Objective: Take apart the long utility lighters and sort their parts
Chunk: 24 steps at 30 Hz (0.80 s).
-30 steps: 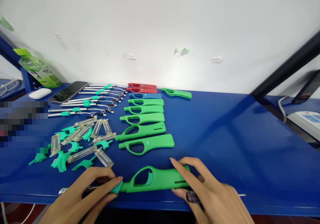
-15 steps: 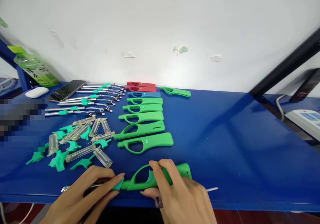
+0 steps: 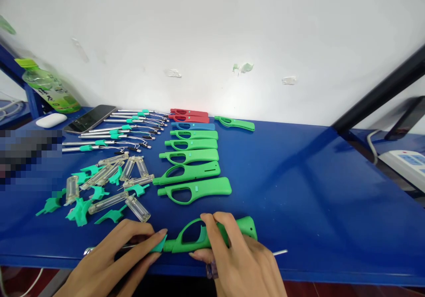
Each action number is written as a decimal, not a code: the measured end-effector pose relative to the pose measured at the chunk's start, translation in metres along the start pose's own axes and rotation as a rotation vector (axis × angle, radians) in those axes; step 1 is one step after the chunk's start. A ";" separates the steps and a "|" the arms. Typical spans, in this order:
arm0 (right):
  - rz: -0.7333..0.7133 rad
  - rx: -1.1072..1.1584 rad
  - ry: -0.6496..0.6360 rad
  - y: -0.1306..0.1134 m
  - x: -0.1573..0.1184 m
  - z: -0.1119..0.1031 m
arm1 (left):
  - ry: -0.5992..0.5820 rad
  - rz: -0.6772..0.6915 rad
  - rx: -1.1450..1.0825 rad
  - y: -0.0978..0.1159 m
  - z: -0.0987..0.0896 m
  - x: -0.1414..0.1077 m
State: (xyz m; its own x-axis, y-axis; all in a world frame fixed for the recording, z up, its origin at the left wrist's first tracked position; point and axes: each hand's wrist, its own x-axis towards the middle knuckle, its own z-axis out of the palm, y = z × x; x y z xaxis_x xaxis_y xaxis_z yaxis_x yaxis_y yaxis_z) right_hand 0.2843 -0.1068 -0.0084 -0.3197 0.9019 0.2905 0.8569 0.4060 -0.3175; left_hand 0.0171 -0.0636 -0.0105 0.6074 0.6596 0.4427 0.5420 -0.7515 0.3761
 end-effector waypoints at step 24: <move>-0.094 -0.357 0.092 -0.010 0.014 -0.001 | -0.020 0.006 0.048 -0.002 0.003 -0.001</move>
State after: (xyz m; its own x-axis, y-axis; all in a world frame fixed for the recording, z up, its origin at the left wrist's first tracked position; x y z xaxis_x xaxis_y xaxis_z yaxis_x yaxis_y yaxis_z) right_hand 0.2715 -0.0980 -0.0007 -0.3794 0.8397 0.3886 0.9179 0.3944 0.0439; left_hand 0.0171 -0.0623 -0.0140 0.6219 0.6555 0.4284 0.5651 -0.7544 0.3340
